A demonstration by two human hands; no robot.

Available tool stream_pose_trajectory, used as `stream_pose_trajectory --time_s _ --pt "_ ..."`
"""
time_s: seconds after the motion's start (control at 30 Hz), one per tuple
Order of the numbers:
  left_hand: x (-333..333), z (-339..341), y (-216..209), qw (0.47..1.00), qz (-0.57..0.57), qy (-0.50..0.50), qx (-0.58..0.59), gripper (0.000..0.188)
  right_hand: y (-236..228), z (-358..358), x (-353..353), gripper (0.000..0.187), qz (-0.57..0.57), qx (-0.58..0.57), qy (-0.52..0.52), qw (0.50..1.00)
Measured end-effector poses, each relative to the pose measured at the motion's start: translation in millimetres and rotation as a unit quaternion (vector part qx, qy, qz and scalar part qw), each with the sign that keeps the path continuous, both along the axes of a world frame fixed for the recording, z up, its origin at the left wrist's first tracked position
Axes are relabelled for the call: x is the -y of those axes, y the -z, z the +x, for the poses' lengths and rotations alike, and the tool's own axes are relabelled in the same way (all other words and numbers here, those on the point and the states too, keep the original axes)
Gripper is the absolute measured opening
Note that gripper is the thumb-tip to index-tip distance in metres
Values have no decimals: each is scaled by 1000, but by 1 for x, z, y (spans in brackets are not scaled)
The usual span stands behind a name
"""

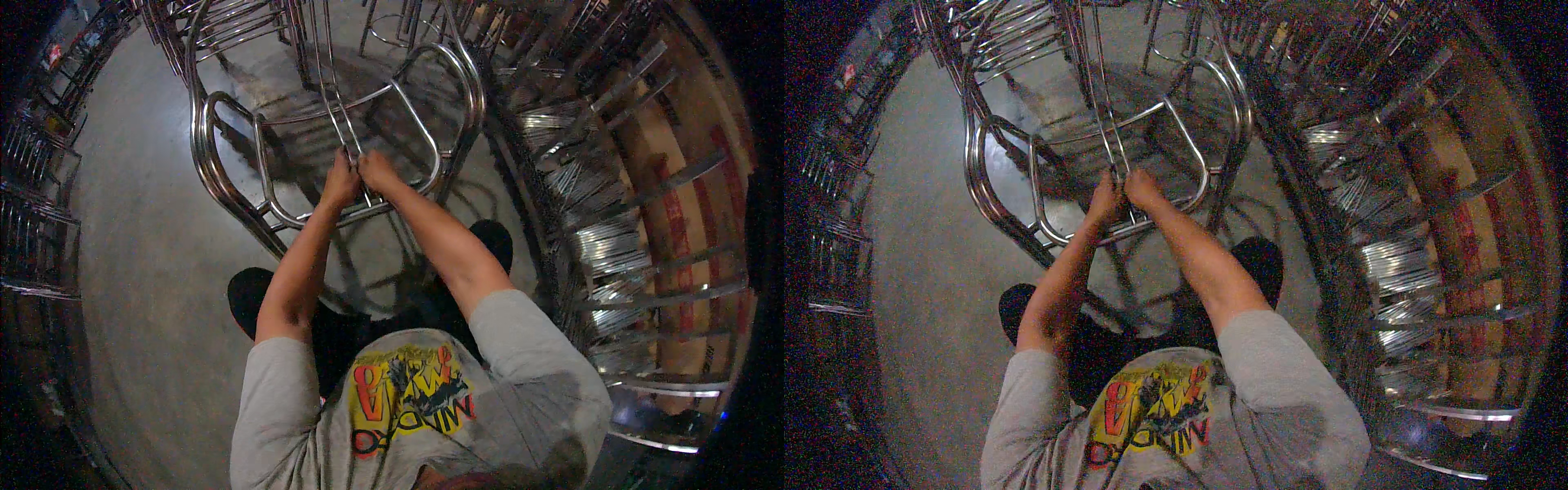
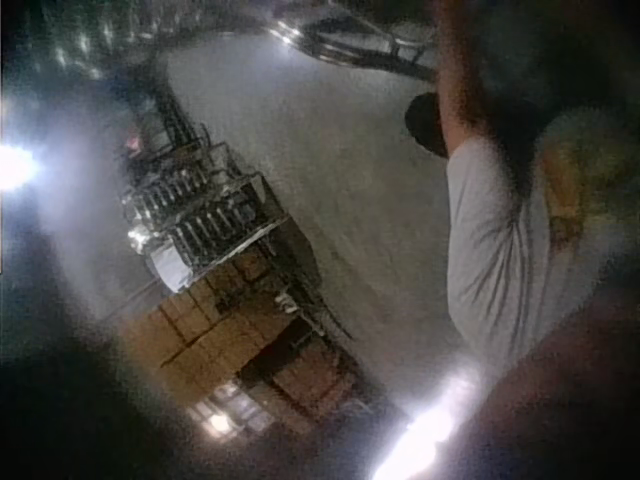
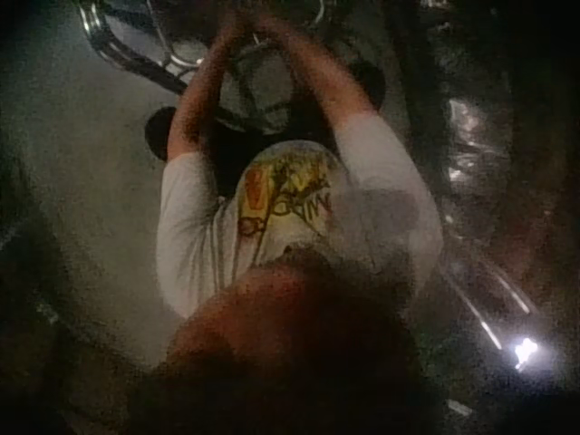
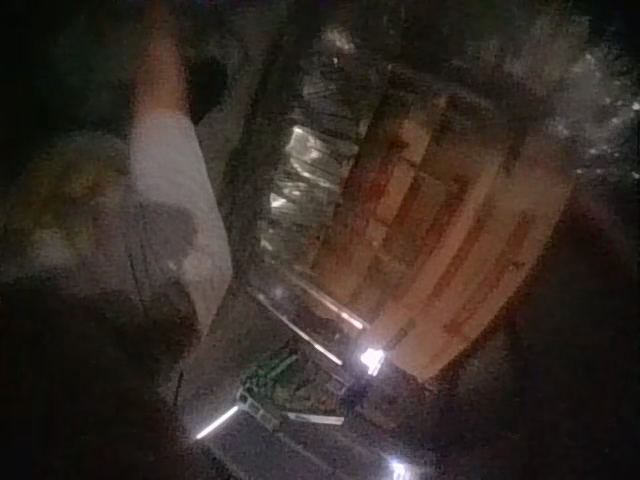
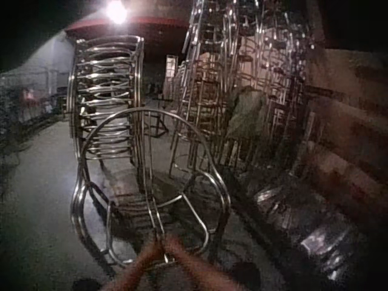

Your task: The person assembles a metal chair by inserting multiple vertical metal rods into the seat and backrest frame. The person picks up rods from a nearby rack and fits them into the chair frame one by one, then lifts the completed chair.

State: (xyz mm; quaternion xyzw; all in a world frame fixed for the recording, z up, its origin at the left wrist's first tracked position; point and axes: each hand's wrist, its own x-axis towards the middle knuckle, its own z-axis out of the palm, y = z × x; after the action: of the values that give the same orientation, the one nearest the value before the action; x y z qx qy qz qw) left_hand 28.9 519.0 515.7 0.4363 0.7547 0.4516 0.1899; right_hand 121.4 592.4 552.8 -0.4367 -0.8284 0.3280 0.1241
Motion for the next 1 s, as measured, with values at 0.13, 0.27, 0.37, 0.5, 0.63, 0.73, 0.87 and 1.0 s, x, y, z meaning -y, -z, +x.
stream_pose_trajectory --time_s 0.13,0.27,0.37,0.5,0.63,0.73,0.87,1.0 --pt "13 13 13 996 53 50 44 53 16 18 9 43 35 2 -54 998" --pt "-7 46 27 990 -134 49 -18 45 26 64 -22 42 28 107 -117 987" --pt "-52 77 24 992 -80 86 -36 43 32 95 -54 36 64 98 -124 985" --pt "-88 81 6 996 -75 30 -44 53 35 99 -90 43 37 135 -162 977" --pt "-89 85 -11 996 -72 51 -19 58 7 107 -98 45 -125 126 -145 973" --pt "-95 103 -31 993 -66 94 -36 55 -41 147 -88 45 -90 133 -162 974" --pt "-108 149 -65 980 -142 26 -134 56 -115 237 -123 41 102 6 -111 989" --pt "-111 230 -72 964 -239 34 -110 58 -144 377 -308 35 158 -396 152 892"
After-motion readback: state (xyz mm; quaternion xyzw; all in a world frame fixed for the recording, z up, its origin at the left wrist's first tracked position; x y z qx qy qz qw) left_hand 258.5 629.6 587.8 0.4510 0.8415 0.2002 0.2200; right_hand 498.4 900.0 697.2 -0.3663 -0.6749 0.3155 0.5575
